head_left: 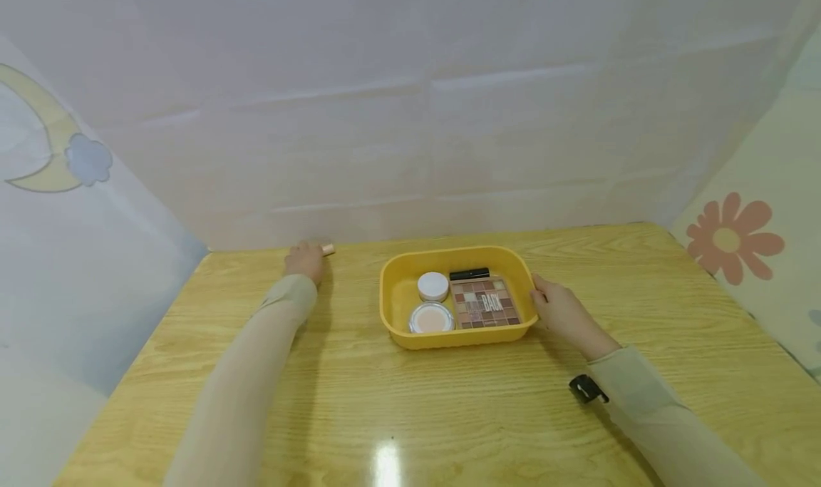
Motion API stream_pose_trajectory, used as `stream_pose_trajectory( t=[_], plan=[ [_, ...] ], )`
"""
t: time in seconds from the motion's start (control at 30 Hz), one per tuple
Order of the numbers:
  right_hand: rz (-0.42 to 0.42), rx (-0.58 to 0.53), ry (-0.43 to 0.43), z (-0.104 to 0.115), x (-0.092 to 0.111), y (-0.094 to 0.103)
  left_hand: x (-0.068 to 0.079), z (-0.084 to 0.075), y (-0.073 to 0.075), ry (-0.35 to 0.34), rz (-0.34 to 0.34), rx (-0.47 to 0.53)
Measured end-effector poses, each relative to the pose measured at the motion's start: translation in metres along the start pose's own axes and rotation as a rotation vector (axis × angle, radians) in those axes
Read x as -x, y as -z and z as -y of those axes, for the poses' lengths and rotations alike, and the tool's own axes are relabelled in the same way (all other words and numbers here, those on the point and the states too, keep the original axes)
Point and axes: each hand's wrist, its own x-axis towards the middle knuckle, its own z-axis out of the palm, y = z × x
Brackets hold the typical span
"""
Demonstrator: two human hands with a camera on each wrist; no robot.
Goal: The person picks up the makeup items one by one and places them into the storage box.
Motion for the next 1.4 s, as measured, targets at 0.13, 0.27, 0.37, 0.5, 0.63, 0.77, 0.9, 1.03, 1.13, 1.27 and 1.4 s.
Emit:
stream_pose_trajectory(
  t=[0.13, 0.27, 0.37, 0.5, 0.63, 0.77, 0.9, 1.03, 1.13, 1.27, 1.4],
  plan=[
    [0.000, 0.002, -0.004, -0.001, -0.001, 0.000, 0.000, -0.003, 0.002, 0.003, 0.018, -0.009],
    [0.000, -0.004, 0.005, -0.002, -0.002, 0.000, -0.001, -0.004, 0.004, -0.007, 0.043, 0.018],
    [-0.003, -0.003, 0.010, -0.002, -0.002, 0.000, -0.004, -0.002, 0.002, -0.028, 0.058, 0.015],
    [-0.006, -0.001, 0.005, -0.001, -0.002, -0.001, -0.007, 0.000, -0.003, -0.046, 0.051, -0.002],
    [0.001, -0.003, 0.004, -0.002, -0.002, -0.002, -0.007, 0.002, -0.006, -0.043, 0.035, -0.028],
    [0.008, -0.006, -0.001, -0.001, -0.002, -0.003, -0.005, 0.003, -0.005, -0.029, 0.008, -0.051],
    [0.013, -0.009, -0.004, -0.001, -0.001, -0.003, -0.004, 0.004, -0.004, -0.014, -0.013, -0.044],
    [0.017, -0.018, -0.004, -0.001, 0.000, -0.002, 0.000, 0.006, -0.002, -0.004, -0.022, 0.024],
    [0.013, -0.016, -0.001, 0.000, 0.000, -0.001, 0.005, 0.007, 0.001, 0.006, -0.021, 0.092],
    [0.006, -0.004, 0.007, 0.000, 0.000, 0.000, 0.012, 0.006, 0.004, 0.025, -0.011, 0.163],
    [0.002, 0.000, 0.005, 0.000, 0.000, 0.001, 0.016, 0.001, 0.007, 0.026, -0.011, 0.207]
  ],
)
